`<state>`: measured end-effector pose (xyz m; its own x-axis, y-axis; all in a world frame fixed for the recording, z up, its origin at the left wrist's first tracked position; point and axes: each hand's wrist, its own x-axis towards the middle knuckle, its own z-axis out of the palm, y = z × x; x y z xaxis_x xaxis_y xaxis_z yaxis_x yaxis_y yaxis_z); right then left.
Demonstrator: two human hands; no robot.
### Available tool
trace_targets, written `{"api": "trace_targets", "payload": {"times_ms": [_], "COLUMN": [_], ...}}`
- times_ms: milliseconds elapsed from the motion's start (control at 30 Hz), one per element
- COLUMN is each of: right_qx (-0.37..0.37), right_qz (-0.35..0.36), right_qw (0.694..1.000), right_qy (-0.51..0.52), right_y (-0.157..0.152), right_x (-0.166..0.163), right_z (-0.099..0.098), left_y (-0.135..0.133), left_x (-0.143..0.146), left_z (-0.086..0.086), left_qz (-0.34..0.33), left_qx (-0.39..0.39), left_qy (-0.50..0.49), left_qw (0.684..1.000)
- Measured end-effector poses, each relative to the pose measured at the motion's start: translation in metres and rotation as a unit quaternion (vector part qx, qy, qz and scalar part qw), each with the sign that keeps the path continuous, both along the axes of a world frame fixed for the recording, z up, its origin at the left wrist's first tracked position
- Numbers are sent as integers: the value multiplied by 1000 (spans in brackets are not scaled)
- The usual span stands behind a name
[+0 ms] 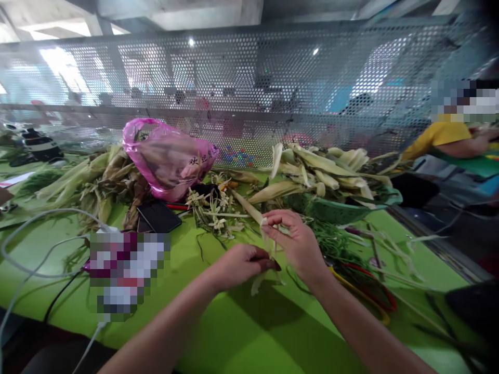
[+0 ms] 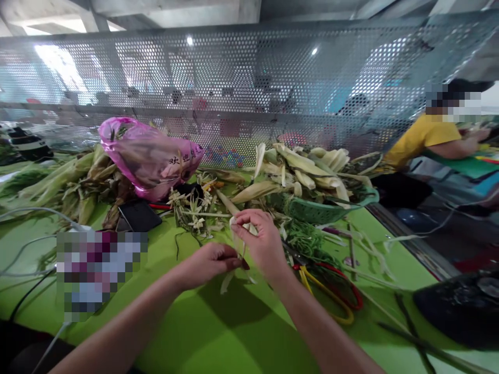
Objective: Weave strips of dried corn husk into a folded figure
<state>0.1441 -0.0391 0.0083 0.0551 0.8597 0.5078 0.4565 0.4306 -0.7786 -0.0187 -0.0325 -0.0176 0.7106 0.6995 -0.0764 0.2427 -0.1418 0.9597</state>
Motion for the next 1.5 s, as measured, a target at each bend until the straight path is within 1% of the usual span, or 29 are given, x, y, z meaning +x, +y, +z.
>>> {"api": "trace_targets", "payload": {"times_ms": [100,200,267,333,433,567,733,833,1000,1067,1133,1267,1400,1500], "right_qx": [-72,-169,-241,-273,-252,-226,-186,-186,-233,-230,-212,-183,-186,-187], "right_qz": [15,54,100,126,109,71,17,28,98,110,112,94,90,73], "right_qw": [993,967,942,930,933,932,941,952,958,963,969,979,978,979], "right_qy": [91,185,211,213,235,274,281,242,139,89,51,0,4,15], "right_y": [1,0,-2,-3,-4,-2,1,2,1,0,0,0,3,4], "right_x": [2,1,-1,-4,-6,-7,-6,-1,5,4,3,4,8,10], "right_z": [2,4,4,3,2,-1,-6,-3,6,9,11,13,9,3], "left_y": [2,5,6,6,6,6,5,6,11,12,12,12,11,11], "left_x": [-2,-4,-4,-4,-2,-3,-8,-8,-8,-9,-10,-11,-11,-12], "left_z": [2,3,3,2,2,5,13,11,4,4,4,5,7,8], "left_qz": [38,60,74,89,91,87,94,99,130,134,128,115,118,128], "left_qx": [-45,-61,-80,-107,-133,-128,-128,-152,-219,-240,-249,-243,-235,-241], "left_qy": [-64,-116,-141,-172,-204,-225,-210,-230,-313,-325,-328,-334,-324,-307], "left_qw": [996,990,984,975,966,962,965,956,915,905,902,903,909,912]}}
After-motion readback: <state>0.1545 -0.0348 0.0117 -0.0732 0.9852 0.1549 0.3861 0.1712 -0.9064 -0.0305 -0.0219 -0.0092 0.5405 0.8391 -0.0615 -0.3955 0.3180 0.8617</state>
